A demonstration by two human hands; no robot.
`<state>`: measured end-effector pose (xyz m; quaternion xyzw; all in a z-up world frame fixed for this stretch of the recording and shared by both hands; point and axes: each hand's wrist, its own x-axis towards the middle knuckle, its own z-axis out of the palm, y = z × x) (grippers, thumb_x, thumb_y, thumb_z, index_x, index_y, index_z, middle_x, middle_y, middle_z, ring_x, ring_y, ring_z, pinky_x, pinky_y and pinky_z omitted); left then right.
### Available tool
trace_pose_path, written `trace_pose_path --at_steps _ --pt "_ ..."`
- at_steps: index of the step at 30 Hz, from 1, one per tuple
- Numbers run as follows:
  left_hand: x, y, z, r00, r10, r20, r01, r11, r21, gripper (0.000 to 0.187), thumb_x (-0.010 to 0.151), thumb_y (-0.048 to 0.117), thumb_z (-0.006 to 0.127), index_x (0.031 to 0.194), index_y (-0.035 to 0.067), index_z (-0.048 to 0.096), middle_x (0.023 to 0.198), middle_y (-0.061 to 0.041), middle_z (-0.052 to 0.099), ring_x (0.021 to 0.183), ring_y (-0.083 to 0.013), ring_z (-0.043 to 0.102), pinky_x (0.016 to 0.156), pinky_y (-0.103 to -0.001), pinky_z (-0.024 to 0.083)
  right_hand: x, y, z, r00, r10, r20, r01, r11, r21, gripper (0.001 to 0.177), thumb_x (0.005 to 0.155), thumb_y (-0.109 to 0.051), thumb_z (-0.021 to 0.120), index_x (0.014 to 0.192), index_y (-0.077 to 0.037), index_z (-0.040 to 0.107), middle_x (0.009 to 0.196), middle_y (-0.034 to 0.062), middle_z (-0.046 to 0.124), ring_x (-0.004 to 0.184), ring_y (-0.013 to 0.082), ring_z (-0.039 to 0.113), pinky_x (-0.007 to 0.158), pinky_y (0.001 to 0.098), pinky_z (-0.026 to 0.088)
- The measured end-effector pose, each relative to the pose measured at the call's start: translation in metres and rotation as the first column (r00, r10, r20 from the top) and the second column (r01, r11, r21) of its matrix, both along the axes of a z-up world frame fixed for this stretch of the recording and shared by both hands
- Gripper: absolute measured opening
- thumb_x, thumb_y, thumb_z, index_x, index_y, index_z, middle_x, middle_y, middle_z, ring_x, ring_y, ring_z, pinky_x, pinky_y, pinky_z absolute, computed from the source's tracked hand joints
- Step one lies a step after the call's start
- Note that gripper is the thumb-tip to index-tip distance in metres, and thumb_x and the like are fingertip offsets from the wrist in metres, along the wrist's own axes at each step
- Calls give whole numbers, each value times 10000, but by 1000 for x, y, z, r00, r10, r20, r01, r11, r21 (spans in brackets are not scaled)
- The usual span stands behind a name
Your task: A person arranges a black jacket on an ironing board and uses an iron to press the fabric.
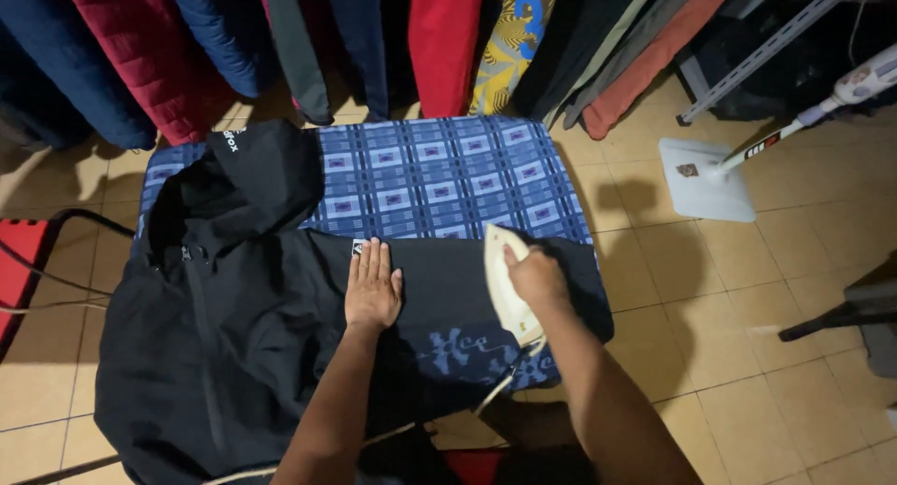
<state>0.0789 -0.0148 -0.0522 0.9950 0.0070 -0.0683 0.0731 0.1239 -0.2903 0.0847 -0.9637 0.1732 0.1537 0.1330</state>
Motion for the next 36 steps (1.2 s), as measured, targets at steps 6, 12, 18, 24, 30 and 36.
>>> trace_pose_path --at_steps 6,12,18,24,30,36 --pt "-3 1 5 1000 -5 -3 5 1000 -25 669 1107 455 73 1656 75 97 1741 -123 57 1606 -289 14 1311 -445 -2 -6 -43 16 986 -143 84 140 989 42 716 969 -695 468 1205 -45 655 1059 233 764 975 363 766 863 500 620" --pt "-2 9 0 996 -23 90 37 987 -159 692 1114 498 137 1653 63 131 1728 -159 120 1601 -312 88 1314 -465 44 -1 -52 4 985 -171 37 170 985 41 752 992 -687 424 1265 -20 636 1126 258 750 1153 402 701 971 515 558" --pt "-17 53 39 998 1 61 1 999 -36 677 1103 473 232 1662 110 110 1737 -118 113 1605 -284 66 1307 -495 23 -31 -32 52 977 -199 76 183 967 175 714 970 -665 481 1178 -13 683 633 180 724 740 354 775 846 457 605" --pt "-12 80 36 995 49 -83 -40 993 107 686 1096 515 109 1663 132 68 1748 -85 9 1608 -267 -46 1302 -517 -42 -28 7 59 994 2 107 -12 995 95 650 926 -644 590 1202 -64 692 1064 241 771 1104 387 722 911 521 590" --pt "-14 79 42 993 33 -111 -21 994 110 675 1090 506 90 1666 154 79 1748 -74 27 1606 -260 -26 1299 -514 -29 -40 134 56 966 259 13 -258 953 159 623 943 -628 566 1246 -93 668 1142 240 749 1171 396 693 948 524 586" --pt "-13 80 39 983 79 -163 -60 991 120 678 1080 478 53 1664 135 54 1750 -60 4 1607 -235 -47 1308 -487 -46 -28 163 35 925 377 -51 -373 925 69 712 961 -678 489 1254 -49 650 1175 261 732 1156 402 704 925 517 594"
